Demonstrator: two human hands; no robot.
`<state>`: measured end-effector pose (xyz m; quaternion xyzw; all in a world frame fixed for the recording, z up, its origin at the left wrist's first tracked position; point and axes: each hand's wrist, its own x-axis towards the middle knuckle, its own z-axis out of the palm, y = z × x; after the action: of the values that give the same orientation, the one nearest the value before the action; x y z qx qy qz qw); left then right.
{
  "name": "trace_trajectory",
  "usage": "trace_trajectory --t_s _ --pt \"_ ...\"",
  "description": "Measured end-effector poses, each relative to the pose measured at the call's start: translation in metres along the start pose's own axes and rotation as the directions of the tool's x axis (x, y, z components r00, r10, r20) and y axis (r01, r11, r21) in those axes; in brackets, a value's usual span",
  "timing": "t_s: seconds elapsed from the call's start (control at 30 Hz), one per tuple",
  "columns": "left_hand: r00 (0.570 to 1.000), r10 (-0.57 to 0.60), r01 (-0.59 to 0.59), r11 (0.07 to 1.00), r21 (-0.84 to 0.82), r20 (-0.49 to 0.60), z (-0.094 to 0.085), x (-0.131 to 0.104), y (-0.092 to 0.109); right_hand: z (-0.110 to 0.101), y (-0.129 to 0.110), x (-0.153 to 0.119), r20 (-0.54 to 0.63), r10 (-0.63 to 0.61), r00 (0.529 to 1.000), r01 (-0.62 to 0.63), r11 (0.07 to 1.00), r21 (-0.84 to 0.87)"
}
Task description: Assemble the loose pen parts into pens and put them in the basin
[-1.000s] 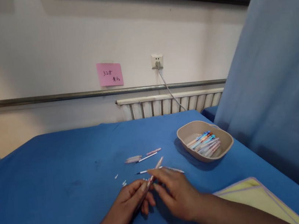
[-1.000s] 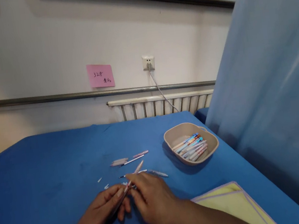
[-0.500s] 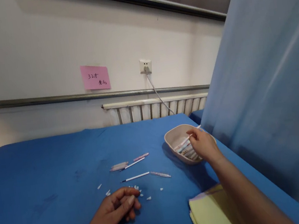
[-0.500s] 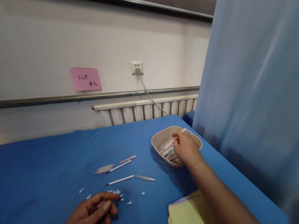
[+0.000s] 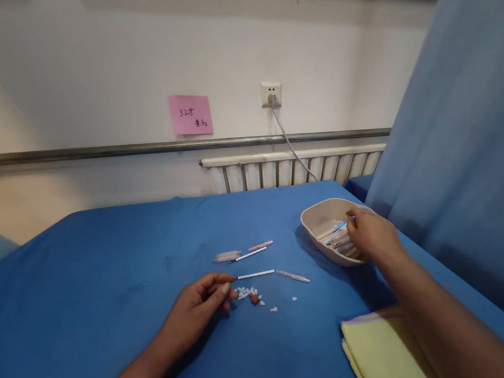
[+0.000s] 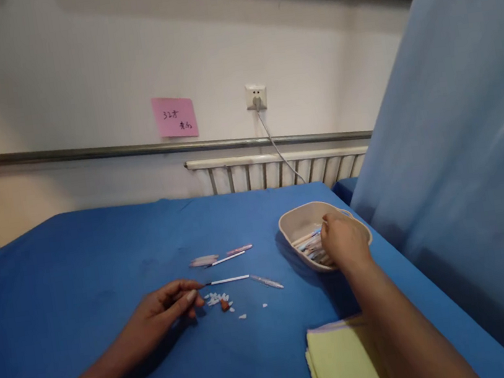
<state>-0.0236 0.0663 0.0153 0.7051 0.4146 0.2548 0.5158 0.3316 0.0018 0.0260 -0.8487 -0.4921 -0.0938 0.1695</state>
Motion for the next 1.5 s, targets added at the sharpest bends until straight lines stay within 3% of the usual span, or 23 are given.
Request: trace_trajectory --t_s 0.07,0.1,0.17,0.3,0.37,0.5,0.57,0.73,0.9,1.03,1.13,1.33,1.5 --pt "0.998 0.039 -0.035 0.996 0.081 -0.049 -0.006 0.000 0.000 -0.001 -0.019 -0.017 -0.162 -0.143 0.976 0.161 0.981 0.106" --pt "0.996 0.053 -0.045 0.992 0.115 -0.066 -0.009 0.000 0.000 0.000 -0.030 -0.027 -0.188 -0.234 0.954 0.265 0.951 0.161" --pt "0.994 0.076 -0.061 0.982 0.177 -0.084 -0.011 0.001 -0.003 0.005 -0.053 -0.049 -0.093 -0.416 0.905 0.425 0.867 0.259" --pt "0.991 0.120 -0.096 0.946 0.308 -0.062 -0.010 0.002 -0.013 0.020 -0.085 -0.082 0.093 -0.603 0.792 0.544 0.767 0.341" --pt "0.987 0.145 -0.115 0.930 0.350 -0.063 -0.009 0.004 -0.019 0.023 -0.093 -0.091 0.106 -0.662 0.742 0.580 0.714 0.392" --pt "0.967 0.233 -0.161 0.876 0.454 -0.106 -0.007 0.010 -0.030 0.021 -0.107 -0.102 0.090 -0.806 0.585 0.682 0.549 0.483" --pt "0.950 0.294 -0.198 0.832 0.519 -0.109 -0.005 0.014 -0.033 0.019 -0.114 -0.108 0.089 -0.842 0.532 0.716 0.503 0.484" --pt "0.902 0.423 -0.284 0.730 0.622 -0.083 0.000 0.021 -0.034 0.020 -0.119 -0.115 0.115 -0.836 0.536 0.725 0.526 0.445" --pt "0.896 0.444 -0.334 0.676 0.657 -0.001 0.004 0.024 -0.037 0.023 -0.113 -0.111 0.149 -0.815 0.560 0.699 0.562 0.442" --pt "0.885 0.462 -0.313 0.678 0.665 -0.055 0.000 0.028 -0.041 0.027 -0.110 -0.108 0.156 -0.801 0.578 0.672 0.575 0.467" --pt "0.891 0.440 -0.243 0.667 0.705 -0.109 -0.005 0.034 -0.044 0.029 -0.108 -0.106 0.167 -0.787 0.594 0.643 0.588 0.490" --pt "0.909 0.417 -0.284 0.611 0.739 0.005 -0.008 0.040 -0.043 0.033 -0.106 -0.105 0.153 -0.793 0.590 0.627 0.570 0.531" --pt "0.928 0.372 -0.199 0.570 0.797 -0.034 -0.006 0.039 -0.040 0.035 -0.105 -0.106 0.144 -0.796 0.588 0.635 0.564 0.528"
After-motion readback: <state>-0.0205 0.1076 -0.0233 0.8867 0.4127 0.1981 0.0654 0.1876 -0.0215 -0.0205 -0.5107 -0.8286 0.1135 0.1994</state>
